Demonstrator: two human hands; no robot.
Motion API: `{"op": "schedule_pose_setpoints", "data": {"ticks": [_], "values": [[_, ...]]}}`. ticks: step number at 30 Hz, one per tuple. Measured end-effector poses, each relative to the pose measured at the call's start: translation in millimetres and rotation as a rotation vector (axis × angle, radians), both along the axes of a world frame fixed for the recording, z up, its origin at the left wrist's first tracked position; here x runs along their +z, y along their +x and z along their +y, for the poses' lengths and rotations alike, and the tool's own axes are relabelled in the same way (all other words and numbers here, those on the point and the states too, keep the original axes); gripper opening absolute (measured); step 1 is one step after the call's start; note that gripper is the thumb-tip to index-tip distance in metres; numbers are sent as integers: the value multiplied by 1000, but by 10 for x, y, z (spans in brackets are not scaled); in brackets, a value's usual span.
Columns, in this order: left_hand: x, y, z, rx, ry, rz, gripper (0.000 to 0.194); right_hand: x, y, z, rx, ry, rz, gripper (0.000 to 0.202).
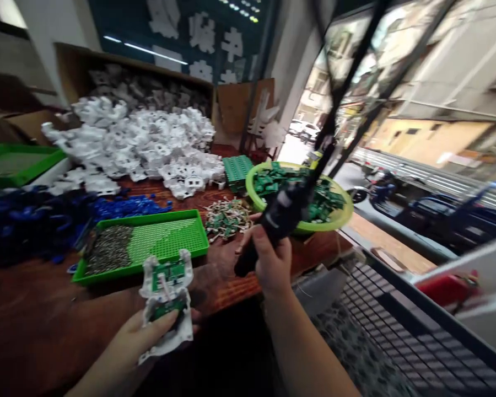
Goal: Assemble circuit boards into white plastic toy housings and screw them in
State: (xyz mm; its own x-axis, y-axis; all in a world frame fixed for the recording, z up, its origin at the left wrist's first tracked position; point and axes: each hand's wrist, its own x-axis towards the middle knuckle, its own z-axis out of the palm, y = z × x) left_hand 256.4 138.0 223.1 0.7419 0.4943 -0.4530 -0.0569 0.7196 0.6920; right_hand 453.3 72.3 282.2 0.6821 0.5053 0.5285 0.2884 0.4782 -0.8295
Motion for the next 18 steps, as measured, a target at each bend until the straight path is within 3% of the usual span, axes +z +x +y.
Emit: {"op": "schedule_pose_setpoints", "data": {"ticks": [5,12,15,18], "values": [[-127,-83,-5,36,-166,-49,31,74,-101,561,23,152,-72,29],[-234,-194,103,114,-308,-52,51,-148,-171,1521,61,-20,-133,31],[-239,-209,143,122,-367,-42,61,-187,-226,1672,94,-57,-129,30],[-227,-207,154,140,-410,-36,61,-189,-304,1652,122,-66,-134,31]]}}
